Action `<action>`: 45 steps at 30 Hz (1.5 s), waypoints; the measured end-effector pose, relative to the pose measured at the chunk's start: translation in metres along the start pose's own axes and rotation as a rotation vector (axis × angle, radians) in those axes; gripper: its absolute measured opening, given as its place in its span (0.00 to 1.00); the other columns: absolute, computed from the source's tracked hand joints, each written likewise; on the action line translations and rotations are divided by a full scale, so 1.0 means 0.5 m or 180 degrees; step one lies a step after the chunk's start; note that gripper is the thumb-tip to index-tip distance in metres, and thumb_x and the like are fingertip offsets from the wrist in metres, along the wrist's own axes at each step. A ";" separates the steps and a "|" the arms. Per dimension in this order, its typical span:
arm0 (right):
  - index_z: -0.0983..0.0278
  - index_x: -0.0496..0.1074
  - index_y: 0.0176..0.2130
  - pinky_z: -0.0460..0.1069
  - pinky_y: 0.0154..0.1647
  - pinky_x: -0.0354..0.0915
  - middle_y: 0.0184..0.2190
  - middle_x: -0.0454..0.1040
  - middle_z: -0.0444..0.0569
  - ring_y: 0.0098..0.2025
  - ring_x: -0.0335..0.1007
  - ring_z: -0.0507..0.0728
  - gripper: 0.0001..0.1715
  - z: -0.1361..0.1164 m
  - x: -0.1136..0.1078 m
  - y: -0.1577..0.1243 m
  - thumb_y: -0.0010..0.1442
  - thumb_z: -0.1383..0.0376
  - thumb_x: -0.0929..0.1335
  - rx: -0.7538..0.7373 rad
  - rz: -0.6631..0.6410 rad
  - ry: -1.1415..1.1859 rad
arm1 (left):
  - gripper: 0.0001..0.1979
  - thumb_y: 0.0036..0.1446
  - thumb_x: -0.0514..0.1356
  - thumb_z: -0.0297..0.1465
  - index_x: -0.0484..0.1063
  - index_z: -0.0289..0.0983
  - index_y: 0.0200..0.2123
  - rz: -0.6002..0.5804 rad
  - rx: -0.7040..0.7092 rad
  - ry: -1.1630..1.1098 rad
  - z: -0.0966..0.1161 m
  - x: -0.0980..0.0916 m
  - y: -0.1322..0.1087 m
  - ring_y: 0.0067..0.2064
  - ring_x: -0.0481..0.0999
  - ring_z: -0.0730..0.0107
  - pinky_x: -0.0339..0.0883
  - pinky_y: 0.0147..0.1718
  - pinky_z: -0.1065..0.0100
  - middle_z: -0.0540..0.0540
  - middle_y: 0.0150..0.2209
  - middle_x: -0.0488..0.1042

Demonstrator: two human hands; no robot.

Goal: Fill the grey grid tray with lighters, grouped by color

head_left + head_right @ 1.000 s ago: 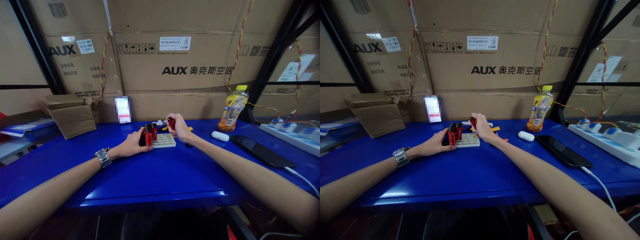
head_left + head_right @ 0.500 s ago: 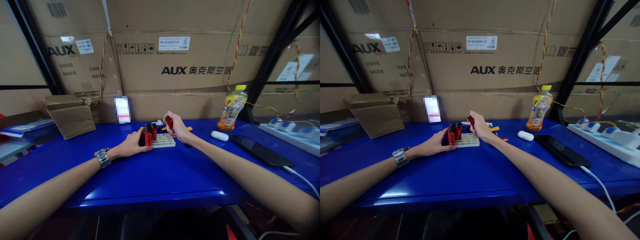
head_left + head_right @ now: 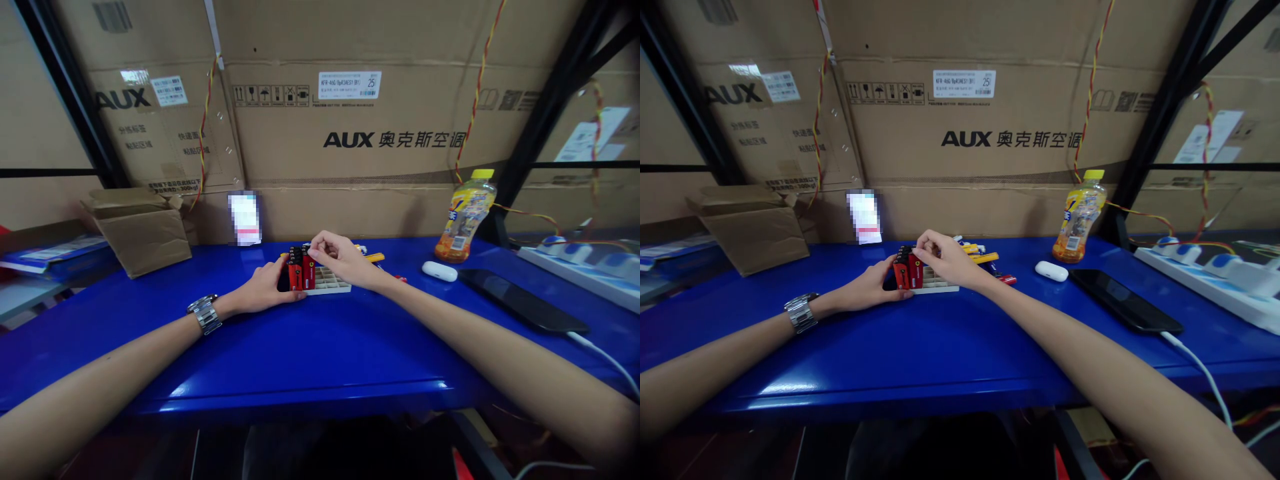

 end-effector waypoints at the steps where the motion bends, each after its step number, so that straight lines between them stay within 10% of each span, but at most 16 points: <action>1: 0.62 0.64 0.35 0.47 0.28 0.57 0.24 0.60 0.41 0.26 0.56 0.50 0.11 -0.001 0.001 0.000 0.62 0.57 0.63 -0.0016 0.0000 0.0012 | 0.41 0.48 0.59 0.54 0.55 0.34 0.58 0.0000 0.0015 0.0012 0.000 0.000 0.000 0.50 0.70 0.44 0.61 0.47 0.48 0.34 0.51 0.70; 28: 0.64 0.65 0.39 0.48 0.30 0.59 0.24 0.72 0.43 0.25 0.65 0.51 0.13 -0.033 -0.038 0.001 0.58 0.58 0.66 -0.0006 -0.0386 -0.0947 | 0.42 0.49 0.60 0.53 0.53 0.36 0.60 0.0078 0.0205 -0.0069 -0.006 0.001 0.004 0.52 0.70 0.46 0.61 0.49 0.49 0.35 0.54 0.68; 36: 0.63 0.70 0.33 0.48 0.24 0.55 0.23 0.71 0.43 0.22 0.64 0.52 0.14 0.066 -0.093 -0.061 0.42 0.70 0.70 0.1403 -0.2324 -0.2023 | 0.45 0.48 0.59 0.53 0.51 0.33 0.62 0.0037 0.0057 -0.0061 -0.003 -0.001 -0.001 0.55 0.67 0.43 0.60 0.49 0.48 0.33 0.56 0.66; 41: 0.62 0.70 0.29 0.47 0.21 0.52 0.20 0.69 0.40 0.19 0.61 0.50 0.15 0.121 -0.100 -0.104 0.37 0.74 0.71 0.2124 -0.2839 -0.2303 | 0.44 0.49 0.59 0.53 0.51 0.34 0.62 0.0012 0.0089 -0.0072 -0.001 -0.001 -0.001 0.55 0.66 0.44 0.60 0.50 0.49 0.34 0.58 0.64; 45: 0.64 0.69 0.26 0.47 0.24 0.55 0.22 0.70 0.42 0.22 0.64 0.51 0.10 0.105 -0.075 -0.088 0.40 0.75 0.68 0.1661 -0.2840 -0.2248 | 0.45 0.48 0.59 0.53 0.50 0.34 0.62 0.0015 0.0018 -0.0032 -0.004 -0.001 -0.002 0.55 0.67 0.43 0.60 0.50 0.48 0.33 0.57 0.65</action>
Point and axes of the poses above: each hand's wrist, its own y-axis towards the middle knuckle, its own x-axis out of the palm, z = x × y, the point moved 9 cm from there along y, towards the middle knuckle
